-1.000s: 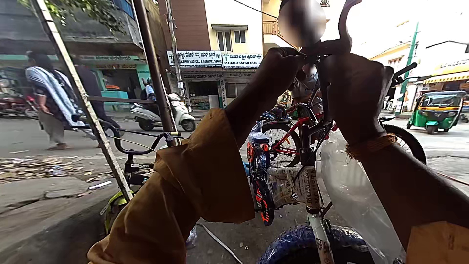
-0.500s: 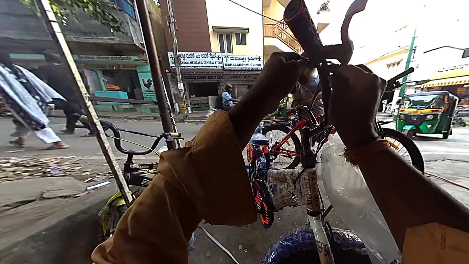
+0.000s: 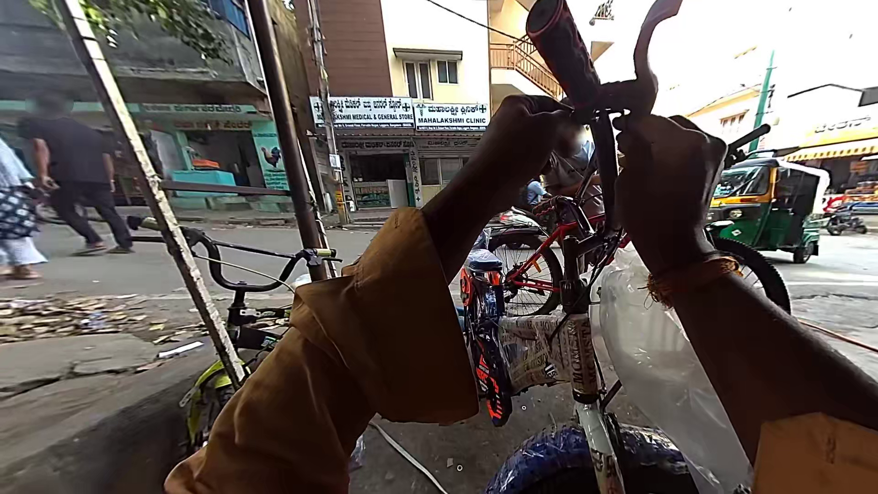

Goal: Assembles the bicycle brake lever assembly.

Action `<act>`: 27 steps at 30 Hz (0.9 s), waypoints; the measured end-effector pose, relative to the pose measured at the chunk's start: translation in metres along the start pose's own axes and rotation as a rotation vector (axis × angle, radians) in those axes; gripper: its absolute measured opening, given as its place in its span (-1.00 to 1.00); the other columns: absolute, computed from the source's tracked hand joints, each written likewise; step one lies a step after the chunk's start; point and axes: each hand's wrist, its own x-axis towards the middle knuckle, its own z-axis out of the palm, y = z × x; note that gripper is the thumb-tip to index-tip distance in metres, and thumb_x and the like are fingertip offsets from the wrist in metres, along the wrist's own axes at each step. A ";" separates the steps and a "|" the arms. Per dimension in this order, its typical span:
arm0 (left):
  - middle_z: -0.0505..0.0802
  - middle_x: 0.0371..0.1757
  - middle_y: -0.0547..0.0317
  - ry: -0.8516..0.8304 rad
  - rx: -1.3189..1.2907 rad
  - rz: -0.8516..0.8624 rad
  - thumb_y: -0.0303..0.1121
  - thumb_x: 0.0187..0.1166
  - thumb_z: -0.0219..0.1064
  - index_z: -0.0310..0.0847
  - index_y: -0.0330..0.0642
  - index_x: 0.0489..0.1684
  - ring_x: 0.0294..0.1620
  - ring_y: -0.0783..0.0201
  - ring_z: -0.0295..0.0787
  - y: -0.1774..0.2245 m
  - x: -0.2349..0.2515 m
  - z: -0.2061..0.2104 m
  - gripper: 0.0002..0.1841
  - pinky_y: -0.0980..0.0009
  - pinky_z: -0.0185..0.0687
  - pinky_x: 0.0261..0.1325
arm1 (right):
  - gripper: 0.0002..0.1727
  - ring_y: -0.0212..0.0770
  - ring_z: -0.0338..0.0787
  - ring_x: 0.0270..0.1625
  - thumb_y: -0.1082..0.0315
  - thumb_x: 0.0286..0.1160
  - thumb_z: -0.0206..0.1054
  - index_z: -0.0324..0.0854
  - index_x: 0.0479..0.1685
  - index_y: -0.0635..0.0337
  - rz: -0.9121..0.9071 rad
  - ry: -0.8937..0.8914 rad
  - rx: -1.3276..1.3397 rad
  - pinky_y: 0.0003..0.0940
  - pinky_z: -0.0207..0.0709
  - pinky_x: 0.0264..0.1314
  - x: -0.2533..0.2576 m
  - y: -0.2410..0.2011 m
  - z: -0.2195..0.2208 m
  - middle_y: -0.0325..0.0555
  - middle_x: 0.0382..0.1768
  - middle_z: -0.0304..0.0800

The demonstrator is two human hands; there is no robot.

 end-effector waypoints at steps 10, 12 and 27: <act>0.85 -0.41 0.17 0.009 0.003 0.009 -0.39 0.79 0.16 0.78 -0.27 0.02 -0.62 0.46 0.58 -0.001 0.000 0.001 -0.76 0.60 0.37 -0.58 | -0.68 0.11 0.84 -0.07 0.25 0.76 0.10 0.81 -0.02 0.09 -0.095 -0.024 -0.117 0.18 0.60 -0.14 0.002 -0.002 -0.007 0.06 -0.11 0.84; 0.86 -0.40 0.17 0.009 0.000 0.016 -0.40 0.78 0.17 0.79 -0.26 0.00 -0.60 0.45 0.59 -0.002 0.001 0.001 -0.76 0.59 0.37 -0.57 | -0.69 0.11 0.85 -0.09 0.27 0.74 0.10 0.80 -0.03 0.11 -0.090 -0.039 -0.115 0.18 0.63 -0.16 0.001 -0.003 -0.006 0.06 -0.13 0.85; 0.85 -0.41 0.17 0.014 -0.011 0.003 -0.40 0.78 0.16 0.78 -0.25 -0.02 -0.59 0.44 0.61 -0.001 0.000 0.001 -0.77 0.59 0.40 -0.57 | -0.65 -0.06 0.78 -0.29 0.16 0.79 0.08 0.73 -0.24 0.09 0.064 -0.231 -0.017 0.08 0.55 -0.28 0.001 -0.026 -0.019 -0.08 -0.41 0.75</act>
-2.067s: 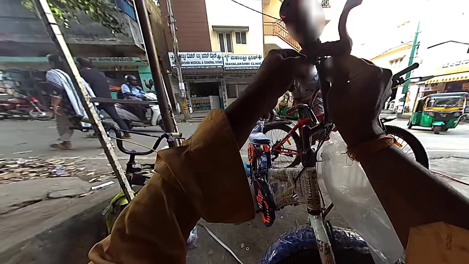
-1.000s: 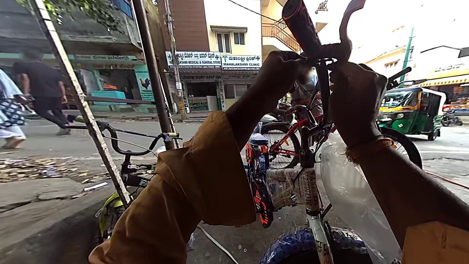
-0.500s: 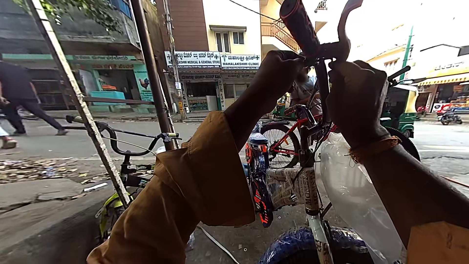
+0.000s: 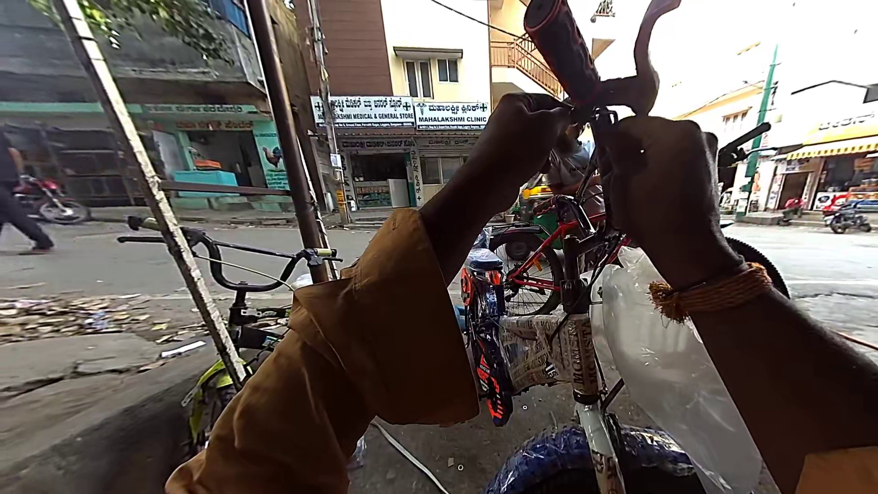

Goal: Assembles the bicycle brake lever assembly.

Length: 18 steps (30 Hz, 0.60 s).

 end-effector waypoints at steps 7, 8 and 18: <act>0.85 -0.39 0.17 0.001 0.011 -0.005 -0.40 0.79 0.15 0.77 -0.26 0.04 -0.59 0.44 0.60 0.001 -0.001 0.000 -0.76 0.59 0.39 -0.57 | -0.72 -0.36 0.84 -0.32 0.24 0.76 0.13 0.76 -0.20 0.05 0.072 -0.108 0.329 -0.25 0.77 -0.19 0.004 0.003 -0.003 -0.25 -0.35 0.83; 0.85 -0.41 0.18 -0.003 0.007 0.001 -0.39 0.79 0.16 0.77 -0.26 0.02 -0.58 0.44 0.61 0.000 0.000 0.000 -0.76 0.59 0.41 -0.56 | -0.73 -0.35 0.85 -0.32 0.26 0.74 0.15 0.76 -0.21 0.06 0.083 -0.117 0.360 -0.24 0.79 -0.19 0.006 0.003 -0.003 -0.23 -0.34 0.83; 0.86 -0.38 0.14 -0.004 -0.005 0.015 -0.39 0.80 0.15 0.78 -0.27 0.04 -0.59 0.41 0.61 -0.002 0.000 -0.001 -0.75 0.58 0.41 -0.56 | -0.68 -0.13 0.79 -0.20 0.20 0.76 0.08 0.76 -0.18 0.05 0.081 -0.066 0.083 0.07 0.58 -0.15 0.010 0.007 -0.005 -0.13 -0.31 0.80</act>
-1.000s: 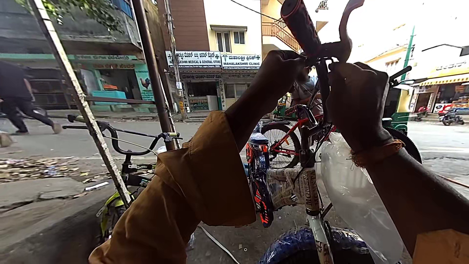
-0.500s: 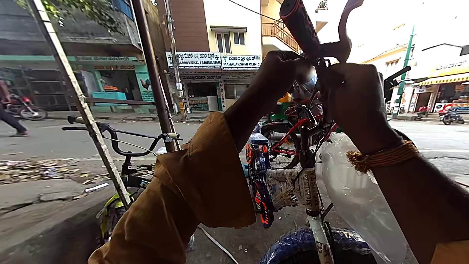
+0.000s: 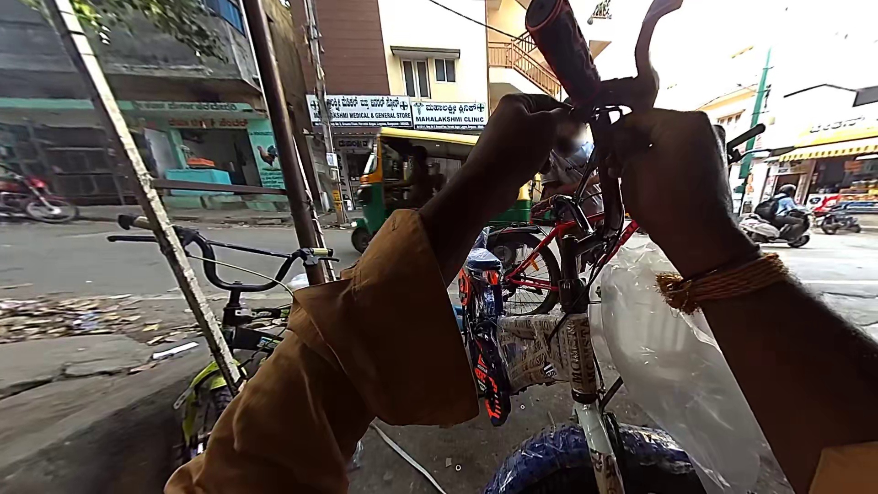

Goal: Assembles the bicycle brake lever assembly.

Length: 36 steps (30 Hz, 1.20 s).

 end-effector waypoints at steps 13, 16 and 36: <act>0.87 -0.24 0.11 -0.162 0.030 -0.097 -0.30 0.90 -0.04 0.50 -0.10 0.28 -0.46 0.36 0.72 0.007 0.000 -0.005 -0.75 0.54 0.51 -0.45 | -0.71 -0.28 0.79 -0.30 0.19 0.66 0.18 0.85 -0.25 -0.03 0.018 -0.032 0.065 -0.08 0.64 -0.19 -0.002 -0.003 -0.004 -0.22 -0.36 0.82; 0.88 -0.15 0.13 -0.278 0.026 -0.136 -0.30 0.89 -0.07 0.44 -0.05 0.31 -0.32 0.32 0.80 0.014 0.003 -0.013 -0.75 0.49 0.63 -0.32 | -0.51 -0.30 0.77 -0.42 -0.06 0.75 0.13 0.72 -0.53 -0.03 0.055 -0.016 0.043 -0.09 0.61 -0.32 0.005 -0.003 -0.004 -0.27 -0.53 0.75; 0.68 -0.36 0.17 0.064 -0.394 0.239 -0.30 0.92 -0.10 0.48 -0.22 0.23 -0.54 0.39 0.52 -0.046 0.007 0.043 -0.71 0.54 0.42 -0.54 | -0.38 -0.27 0.92 -0.16 0.58 0.35 0.39 0.30 0.43 0.12 0.033 -0.094 0.614 -0.34 0.82 -0.08 -0.026 -0.019 -0.020 -0.13 -0.09 0.89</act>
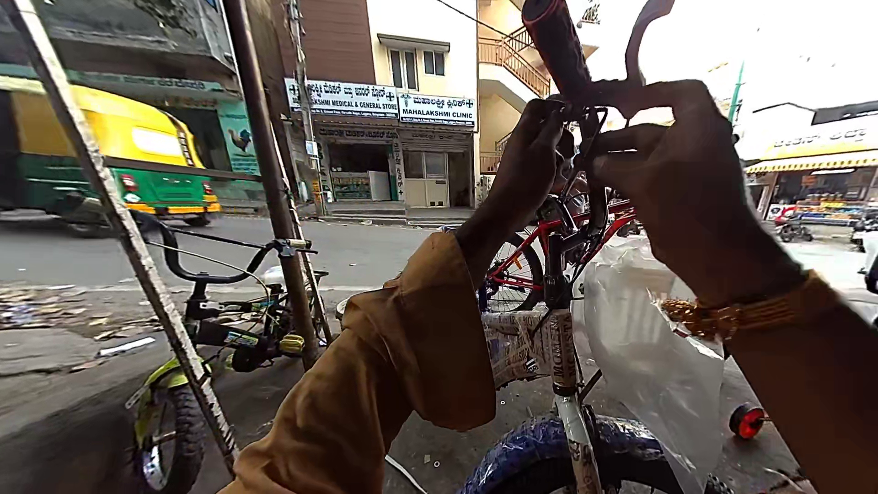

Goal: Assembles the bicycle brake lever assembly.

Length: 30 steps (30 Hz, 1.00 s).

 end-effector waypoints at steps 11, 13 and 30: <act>0.41 0.72 -0.04 -0.146 -0.040 0.054 -0.04 0.94 -0.29 0.16 -0.19 0.78 0.70 0.20 0.39 -0.003 0.000 -0.003 -0.42 0.14 0.45 0.66 | 0.00 0.17 0.47 0.61 -0.10 0.36 0.50 0.21 0.72 0.34 -0.713 0.106 -0.639 0.05 0.42 0.57 0.039 0.043 -0.021 0.33 0.56 0.46; 0.43 0.70 -0.07 -0.141 -0.025 0.091 -0.08 0.95 -0.30 0.18 -0.23 0.77 0.67 0.20 0.42 -0.006 0.000 -0.001 -0.43 0.16 0.46 0.65 | -0.04 0.07 0.66 0.46 -0.20 0.46 0.41 0.28 0.68 0.35 -0.736 0.053 -0.643 0.03 0.56 0.42 0.047 0.049 -0.022 0.25 0.43 0.63; 0.78 0.04 0.03 0.355 0.022 0.406 -0.24 0.92 -0.16 0.61 -0.35 0.33 -0.02 0.31 0.71 -0.055 0.011 0.042 -0.54 0.33 0.69 0.08 | -0.65 -0.40 0.69 -0.33 -0.10 0.51 0.36 0.68 -0.31 -0.01 -0.372 0.372 -0.526 -0.23 0.53 -0.21 0.076 0.013 0.016 -0.38 -0.44 0.68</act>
